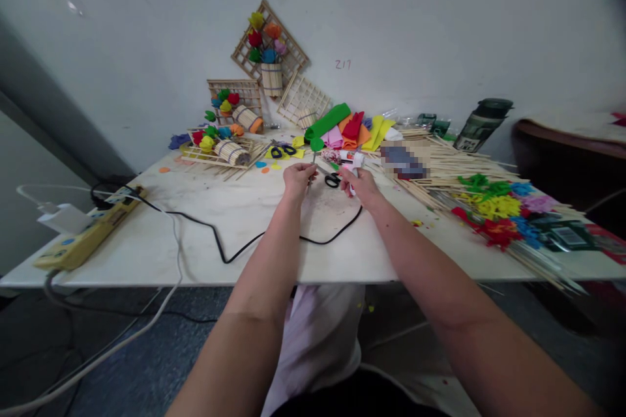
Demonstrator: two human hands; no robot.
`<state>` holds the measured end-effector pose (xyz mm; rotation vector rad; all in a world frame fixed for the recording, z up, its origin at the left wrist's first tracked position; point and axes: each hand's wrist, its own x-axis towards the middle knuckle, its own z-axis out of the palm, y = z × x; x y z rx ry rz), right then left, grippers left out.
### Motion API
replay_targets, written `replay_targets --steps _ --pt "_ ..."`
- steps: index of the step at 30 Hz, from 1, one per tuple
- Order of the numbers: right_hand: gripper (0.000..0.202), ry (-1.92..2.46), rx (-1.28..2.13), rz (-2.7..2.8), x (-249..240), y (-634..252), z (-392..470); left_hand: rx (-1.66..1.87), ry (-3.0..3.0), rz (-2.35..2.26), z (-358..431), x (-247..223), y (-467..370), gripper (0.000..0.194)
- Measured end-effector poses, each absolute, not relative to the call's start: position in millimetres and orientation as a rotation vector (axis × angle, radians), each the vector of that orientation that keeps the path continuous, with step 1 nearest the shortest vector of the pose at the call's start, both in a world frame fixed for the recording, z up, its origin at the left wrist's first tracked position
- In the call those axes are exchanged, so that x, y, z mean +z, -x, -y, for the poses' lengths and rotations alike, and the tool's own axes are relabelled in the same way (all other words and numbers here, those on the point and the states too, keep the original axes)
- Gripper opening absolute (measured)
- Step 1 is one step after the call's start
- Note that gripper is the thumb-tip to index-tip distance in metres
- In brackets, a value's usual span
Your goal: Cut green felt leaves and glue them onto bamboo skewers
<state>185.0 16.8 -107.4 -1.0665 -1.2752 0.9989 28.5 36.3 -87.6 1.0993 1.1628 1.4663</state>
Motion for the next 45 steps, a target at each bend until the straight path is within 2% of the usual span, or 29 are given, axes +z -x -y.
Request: replay_targets --steps 45 --pt "0.041 1.002 1.057 1.309 -108.3 -187.4 -16.9 1.373 -1.013 -0.946 -45.2 -97.6 -24.4 0.023"
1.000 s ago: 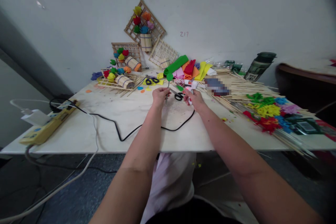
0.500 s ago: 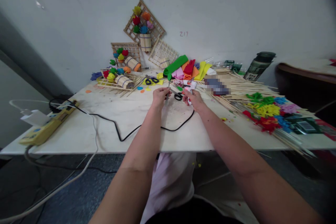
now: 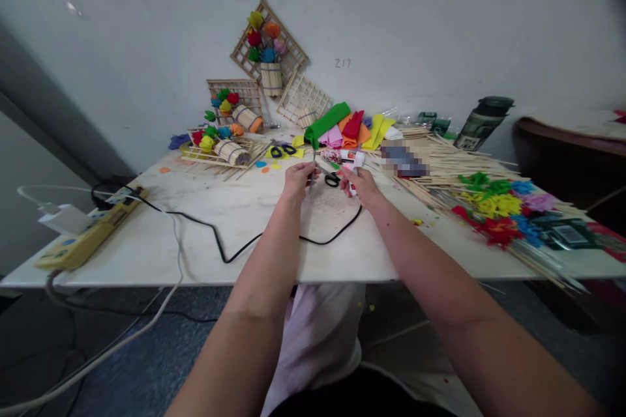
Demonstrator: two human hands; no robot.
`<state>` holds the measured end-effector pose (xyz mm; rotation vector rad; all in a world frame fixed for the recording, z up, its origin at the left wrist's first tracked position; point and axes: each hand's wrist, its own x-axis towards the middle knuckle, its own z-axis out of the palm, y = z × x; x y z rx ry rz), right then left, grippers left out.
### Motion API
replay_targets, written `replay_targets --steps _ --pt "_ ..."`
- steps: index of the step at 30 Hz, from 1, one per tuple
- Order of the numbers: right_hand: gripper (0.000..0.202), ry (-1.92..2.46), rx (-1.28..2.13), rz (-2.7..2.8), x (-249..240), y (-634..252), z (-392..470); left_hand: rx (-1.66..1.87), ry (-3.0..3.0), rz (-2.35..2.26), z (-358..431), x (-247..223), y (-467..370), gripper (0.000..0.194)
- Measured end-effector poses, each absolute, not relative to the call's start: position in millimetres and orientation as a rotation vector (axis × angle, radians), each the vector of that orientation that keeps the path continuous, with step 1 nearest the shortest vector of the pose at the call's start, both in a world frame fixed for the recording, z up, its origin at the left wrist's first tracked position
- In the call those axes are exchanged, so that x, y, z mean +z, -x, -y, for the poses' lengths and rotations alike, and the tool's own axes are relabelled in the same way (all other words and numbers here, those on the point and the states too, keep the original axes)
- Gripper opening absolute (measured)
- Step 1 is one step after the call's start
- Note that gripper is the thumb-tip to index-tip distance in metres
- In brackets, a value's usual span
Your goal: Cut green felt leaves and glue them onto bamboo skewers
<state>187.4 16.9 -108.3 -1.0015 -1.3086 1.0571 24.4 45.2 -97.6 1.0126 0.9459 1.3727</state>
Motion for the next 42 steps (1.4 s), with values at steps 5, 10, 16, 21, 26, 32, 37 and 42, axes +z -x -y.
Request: replay_targets --steps 5,10,16,21,26,32,37,42 --pt "0.042 1.013 1.064 1.295 -107.5 -186.4 -16.2 1.355 -1.030 -0.942 -44.3 -97.2 -25.0 0.023" --pt "0.044 1.008 1.078 1.272 -109.1 -186.5 -17.2 1.351 -1.013 -0.921 -43.3 -96.2 -25.8 0.022" --pt "0.044 0.977 1.162 1.188 -109.8 -186.7 -17.5 1.352 -1.028 -0.885 -45.7 -99.0 -25.3 0.021" --pt "0.044 0.962 1.238 1.146 -108.4 -188.5 -16.6 1.355 -1.038 -0.877 -46.7 -100.4 -25.0 0.022" --pt "0.042 0.956 1.367 1.028 -105.9 -191.6 -15.9 1.356 -1.031 -0.869 -46.0 -99.2 -24.5 0.022" --pt "0.038 0.935 1.396 1.013 -103.7 -192.8 -15.2 1.355 -1.014 -0.887 -45.3 -98.0 -24.3 0.025" --pt "0.039 0.922 1.332 1.123 -103.7 -190.7 -12.6 1.353 -1.027 -0.911 -45.5 -98.7 -24.6 0.027" --pt "0.040 0.940 1.287 1.181 -106.3 -189.0 -14.2 1.350 -1.067 -0.922 -44.4 -98.4 -25.1 0.029"
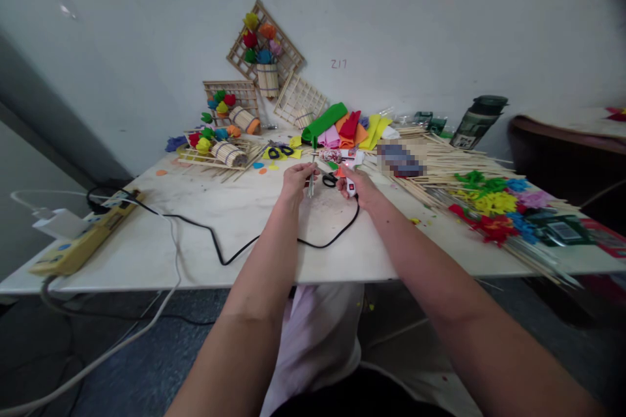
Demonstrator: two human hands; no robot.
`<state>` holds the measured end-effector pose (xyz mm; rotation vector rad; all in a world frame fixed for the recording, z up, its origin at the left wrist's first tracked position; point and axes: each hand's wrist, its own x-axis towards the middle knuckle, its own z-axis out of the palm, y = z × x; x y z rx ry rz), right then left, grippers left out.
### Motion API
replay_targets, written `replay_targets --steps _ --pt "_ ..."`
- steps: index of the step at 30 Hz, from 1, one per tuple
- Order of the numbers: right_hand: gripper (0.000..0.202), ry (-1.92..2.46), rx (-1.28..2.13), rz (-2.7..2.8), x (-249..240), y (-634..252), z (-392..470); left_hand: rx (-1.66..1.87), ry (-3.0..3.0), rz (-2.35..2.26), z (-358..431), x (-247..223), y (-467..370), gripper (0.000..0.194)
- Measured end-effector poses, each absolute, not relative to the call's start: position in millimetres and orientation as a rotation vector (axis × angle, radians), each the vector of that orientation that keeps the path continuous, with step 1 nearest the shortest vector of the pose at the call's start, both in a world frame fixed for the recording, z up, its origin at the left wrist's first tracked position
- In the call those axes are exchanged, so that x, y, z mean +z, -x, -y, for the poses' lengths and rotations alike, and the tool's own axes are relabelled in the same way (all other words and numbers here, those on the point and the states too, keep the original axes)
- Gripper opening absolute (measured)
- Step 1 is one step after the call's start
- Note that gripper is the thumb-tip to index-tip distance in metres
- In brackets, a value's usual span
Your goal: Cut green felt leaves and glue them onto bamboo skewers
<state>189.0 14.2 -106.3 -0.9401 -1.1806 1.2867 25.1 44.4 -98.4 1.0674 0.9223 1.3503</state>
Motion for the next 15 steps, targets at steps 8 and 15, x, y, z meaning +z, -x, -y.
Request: replay_targets --steps 8,15 --pt "0.042 0.961 1.261 1.157 -105.7 -189.2 -14.3 1.358 -1.063 -0.937 -46.5 -100.0 -25.1 0.029" --pt "0.040 0.933 1.387 1.069 -106.3 -192.7 -15.2 1.361 -1.057 -0.926 -44.8 -98.9 -24.9 0.027"
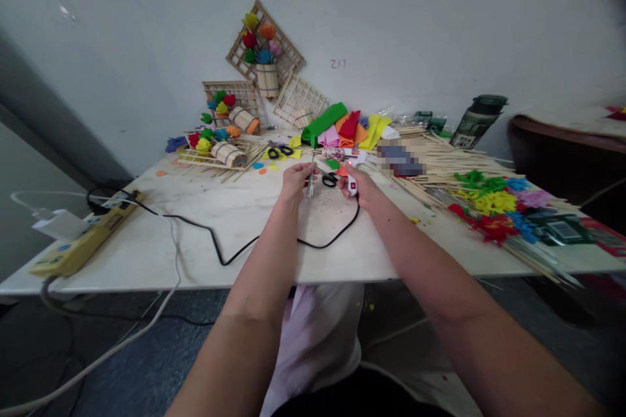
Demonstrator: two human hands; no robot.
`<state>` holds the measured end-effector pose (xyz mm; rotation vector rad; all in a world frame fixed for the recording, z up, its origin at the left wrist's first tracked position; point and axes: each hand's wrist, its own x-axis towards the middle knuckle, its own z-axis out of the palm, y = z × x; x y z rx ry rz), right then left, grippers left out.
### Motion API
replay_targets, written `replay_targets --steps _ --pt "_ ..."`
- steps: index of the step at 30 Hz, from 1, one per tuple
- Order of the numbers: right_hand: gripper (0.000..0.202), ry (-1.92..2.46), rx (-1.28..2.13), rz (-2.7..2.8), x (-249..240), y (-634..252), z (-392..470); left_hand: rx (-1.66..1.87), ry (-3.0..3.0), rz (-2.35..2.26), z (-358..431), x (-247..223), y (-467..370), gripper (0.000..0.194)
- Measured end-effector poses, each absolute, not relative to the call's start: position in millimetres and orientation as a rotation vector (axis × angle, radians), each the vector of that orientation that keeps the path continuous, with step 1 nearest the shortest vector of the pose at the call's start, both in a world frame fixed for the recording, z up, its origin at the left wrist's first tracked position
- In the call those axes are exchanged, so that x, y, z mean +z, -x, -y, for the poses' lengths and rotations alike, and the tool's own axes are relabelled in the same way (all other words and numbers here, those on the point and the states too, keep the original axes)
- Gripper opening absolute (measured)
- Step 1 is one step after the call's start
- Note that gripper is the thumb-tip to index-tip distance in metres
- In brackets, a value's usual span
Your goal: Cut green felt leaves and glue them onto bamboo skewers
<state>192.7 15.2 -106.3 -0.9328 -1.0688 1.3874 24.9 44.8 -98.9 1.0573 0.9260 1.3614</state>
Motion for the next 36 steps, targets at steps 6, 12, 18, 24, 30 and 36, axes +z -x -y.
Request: replay_targets --steps 6,12,18,24,30,36 --pt "0.040 0.886 1.590 0.989 -107.6 -198.0 -17.8 1.353 -1.043 -0.899 -43.4 -97.0 -25.4 0.023" --pt "0.040 0.900 1.597 0.975 -108.8 -199.3 -19.4 1.366 -1.002 -0.834 -43.5 -95.5 -26.0 0.015" --pt "0.039 0.869 1.554 0.977 -109.5 -198.9 -19.9 1.329 -0.980 -0.818 -39.1 -91.5 -26.6 0.010" --pt "0.036 0.859 1.458 1.011 -104.4 -194.4 -14.8 1.305 -1.016 -0.839 -38.2 -92.0 -27.4 0.010" --pt "0.038 0.910 1.370 1.113 -103.2 -192.2 -12.5 1.305 -1.044 -0.861 -41.7 -95.5 -27.6 0.018" --pt "0.041 0.928 1.318 1.154 -105.7 -191.8 -14.2 1.296 -1.044 -0.870 -41.4 -94.8 -28.2 0.017"
